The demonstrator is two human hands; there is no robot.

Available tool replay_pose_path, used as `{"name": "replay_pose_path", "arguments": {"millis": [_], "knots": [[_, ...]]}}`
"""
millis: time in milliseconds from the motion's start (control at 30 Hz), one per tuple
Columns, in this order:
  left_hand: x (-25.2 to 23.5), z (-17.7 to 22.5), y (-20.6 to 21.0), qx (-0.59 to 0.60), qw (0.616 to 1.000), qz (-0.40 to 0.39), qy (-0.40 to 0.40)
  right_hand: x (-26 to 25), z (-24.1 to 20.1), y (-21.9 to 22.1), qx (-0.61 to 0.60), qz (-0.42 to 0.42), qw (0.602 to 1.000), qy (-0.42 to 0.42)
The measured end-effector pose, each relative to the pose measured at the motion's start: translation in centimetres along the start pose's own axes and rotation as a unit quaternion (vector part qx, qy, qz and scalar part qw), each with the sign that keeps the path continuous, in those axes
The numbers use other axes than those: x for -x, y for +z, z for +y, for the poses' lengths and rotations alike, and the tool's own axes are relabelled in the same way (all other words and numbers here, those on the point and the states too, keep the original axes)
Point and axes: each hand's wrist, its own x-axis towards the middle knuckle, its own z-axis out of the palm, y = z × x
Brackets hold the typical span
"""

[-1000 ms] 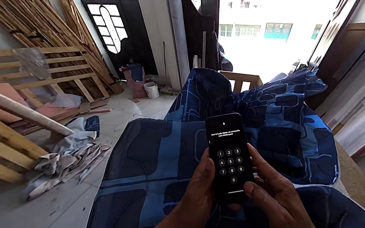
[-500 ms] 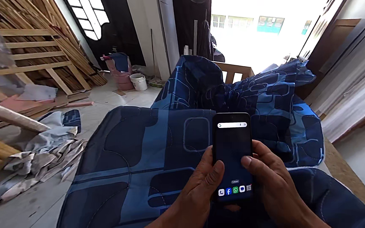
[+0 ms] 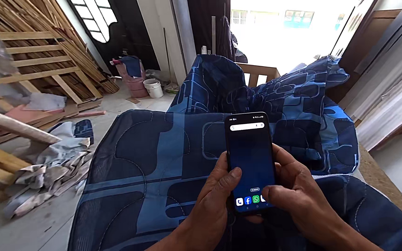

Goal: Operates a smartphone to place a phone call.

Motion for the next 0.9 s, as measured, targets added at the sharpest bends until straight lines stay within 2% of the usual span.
{"name": "replay_pose_path", "arguments": {"millis": [100, 467, 667, 900], "knots": [[-0.1, 0.2, -0.2, 0.005, 1.0, 0.002, 0.005, 0.1, 0.1, 0.2, -0.007, -0.025, 1.0, 0.007], [-0.1, 0.0, -0.2, 0.009, 1.0, -0.014, 0.012, 0.0, 0.3, 0.5, -0.002, 0.006, 1.0, 0.012], [0.0, -0.1, -0.1, 0.015, 0.999, -0.044, 0.012, -0.2, -0.3, -0.7, 0.048, 0.099, 0.994, -0.003], [0.2, -0.3, 0.1, 0.003, 0.998, -0.065, 0.006, 0.0, -0.4, -0.6, 0.041, 0.104, 0.993, -0.039]]}}
